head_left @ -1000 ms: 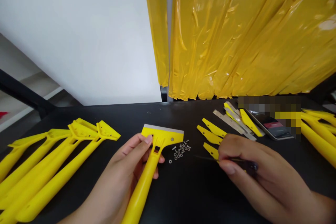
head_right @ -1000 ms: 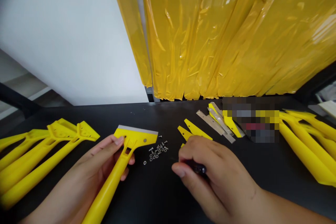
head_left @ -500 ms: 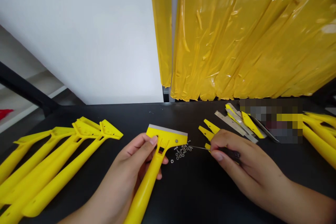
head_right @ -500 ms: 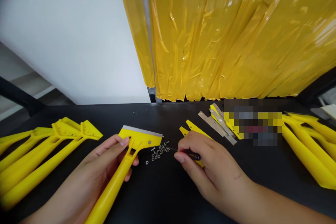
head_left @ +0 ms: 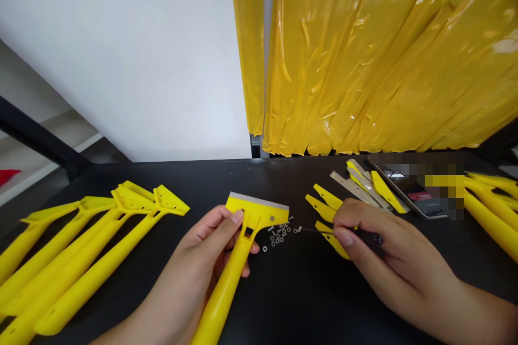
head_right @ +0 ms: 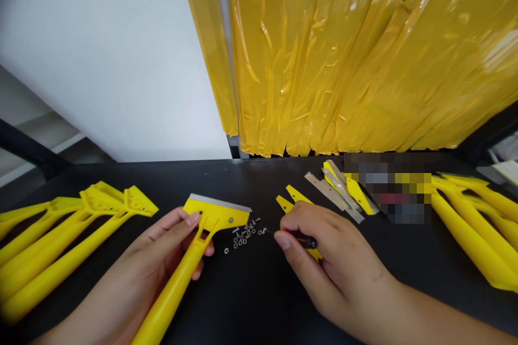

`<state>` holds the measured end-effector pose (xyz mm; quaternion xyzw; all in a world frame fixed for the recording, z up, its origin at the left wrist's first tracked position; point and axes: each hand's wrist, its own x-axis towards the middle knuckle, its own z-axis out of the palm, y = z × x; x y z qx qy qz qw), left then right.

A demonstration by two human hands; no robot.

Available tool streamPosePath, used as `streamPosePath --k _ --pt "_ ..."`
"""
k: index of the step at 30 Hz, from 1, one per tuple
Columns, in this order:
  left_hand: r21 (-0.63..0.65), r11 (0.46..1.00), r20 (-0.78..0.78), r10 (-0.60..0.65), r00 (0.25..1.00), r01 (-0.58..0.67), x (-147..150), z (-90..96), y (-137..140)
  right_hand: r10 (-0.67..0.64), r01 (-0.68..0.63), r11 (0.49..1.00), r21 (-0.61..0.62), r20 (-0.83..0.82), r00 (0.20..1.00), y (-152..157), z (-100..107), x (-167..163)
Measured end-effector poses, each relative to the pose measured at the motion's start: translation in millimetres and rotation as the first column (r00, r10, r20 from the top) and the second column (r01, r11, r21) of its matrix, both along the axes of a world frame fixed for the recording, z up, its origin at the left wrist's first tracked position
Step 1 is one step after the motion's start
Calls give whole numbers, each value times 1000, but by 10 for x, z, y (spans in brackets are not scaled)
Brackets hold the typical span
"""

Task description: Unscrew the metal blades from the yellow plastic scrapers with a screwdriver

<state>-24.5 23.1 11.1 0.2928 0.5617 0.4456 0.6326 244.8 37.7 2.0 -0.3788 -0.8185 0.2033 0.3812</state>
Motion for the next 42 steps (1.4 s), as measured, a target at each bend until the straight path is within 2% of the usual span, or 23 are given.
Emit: streamPosePath --k 12,20,26,33,35,38,42 --pt "1 1000 4 -8 1000 8 -23 -44 -2 3 -3 998 -57 -7 1000 1 -47 11" --pt "1 1000 -29 -7 1000 7 -5 -43 -4 12 -14 999 -49 -43 999 -38 39 -2" --pt "-9 1000 -63 -10 998 10 -29 -77 8 -69 60 994 -90 -91 994 -10 35 -10" --pt "4 1000 -88 19 996 -19 15 16 -3 -119 102 989 -111 -164 979 -36 57 -6" --pt "2 999 -68 52 996 -52 21 14 -5 -139 111 983 -143 -200 970 -62 63 -3" --pt "-17 996 -52 82 995 -83 36 9 -20 -183 97 958 -269 -313 932 -88 51 -6" --pt "-84 995 -34 -49 998 46 95 56 -94 -193 -78 894 -441 -537 821 -84 24 -34"
